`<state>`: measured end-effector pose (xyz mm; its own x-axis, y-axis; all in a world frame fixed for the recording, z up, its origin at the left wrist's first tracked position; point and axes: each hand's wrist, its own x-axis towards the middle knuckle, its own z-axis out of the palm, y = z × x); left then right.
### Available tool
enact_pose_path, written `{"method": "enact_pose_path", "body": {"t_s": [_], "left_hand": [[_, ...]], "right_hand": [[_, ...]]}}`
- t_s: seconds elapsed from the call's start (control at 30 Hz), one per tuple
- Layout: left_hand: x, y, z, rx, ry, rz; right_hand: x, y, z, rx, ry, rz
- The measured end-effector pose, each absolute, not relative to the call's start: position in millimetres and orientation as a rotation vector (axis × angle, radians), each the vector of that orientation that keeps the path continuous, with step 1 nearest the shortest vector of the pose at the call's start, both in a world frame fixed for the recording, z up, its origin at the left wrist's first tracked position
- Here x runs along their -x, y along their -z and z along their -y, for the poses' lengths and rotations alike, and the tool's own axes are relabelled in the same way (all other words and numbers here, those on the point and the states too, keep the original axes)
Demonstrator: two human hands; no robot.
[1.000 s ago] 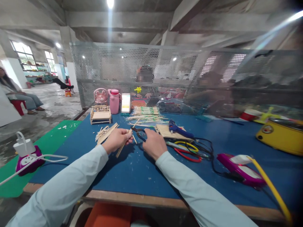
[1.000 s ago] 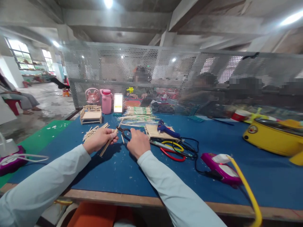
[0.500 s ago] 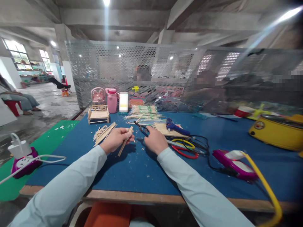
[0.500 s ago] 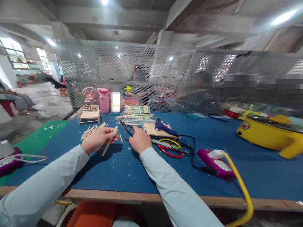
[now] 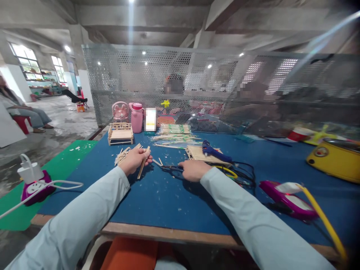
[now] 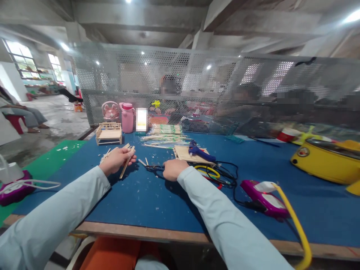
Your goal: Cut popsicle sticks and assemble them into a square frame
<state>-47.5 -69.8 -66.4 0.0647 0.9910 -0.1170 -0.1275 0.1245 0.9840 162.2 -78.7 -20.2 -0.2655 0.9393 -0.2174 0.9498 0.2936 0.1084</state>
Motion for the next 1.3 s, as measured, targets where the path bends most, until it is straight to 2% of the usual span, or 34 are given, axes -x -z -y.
{"method": "enact_pose_path", "body": {"t_s": [0.13,0.27,0.4,0.67,0.97,1.17,1.3], "left_hand": [[52,71,65,-1.039,-1.047,-1.211],[54,74,63,-1.053,-0.998,-1.216],[52,76,64,-1.093,-0.985,-1.193],[50,75,66,-1.134,-0.974,-1.188],[49,75,69,-1.168,-0.957,-1.179],[48,72,70,-1.211,-0.949,-1.167],[47,68,74,-1.348,-0.916,-1.183]], "right_hand": [[-175,19,98,-1.736,0.05,-2.374],[-202,39,131,-1.938,-0.007,-2.395],[-233,68,159,-2.171,-0.325,-2.339],[-264,80,140,-2.083,-0.727,-2.399],[-266,86,142,-1.912,-0.644,-2.651],[-266,78,144,-1.917,-0.764,-2.791],[-259,66,172,-1.873,-0.639,-2.884]]}}
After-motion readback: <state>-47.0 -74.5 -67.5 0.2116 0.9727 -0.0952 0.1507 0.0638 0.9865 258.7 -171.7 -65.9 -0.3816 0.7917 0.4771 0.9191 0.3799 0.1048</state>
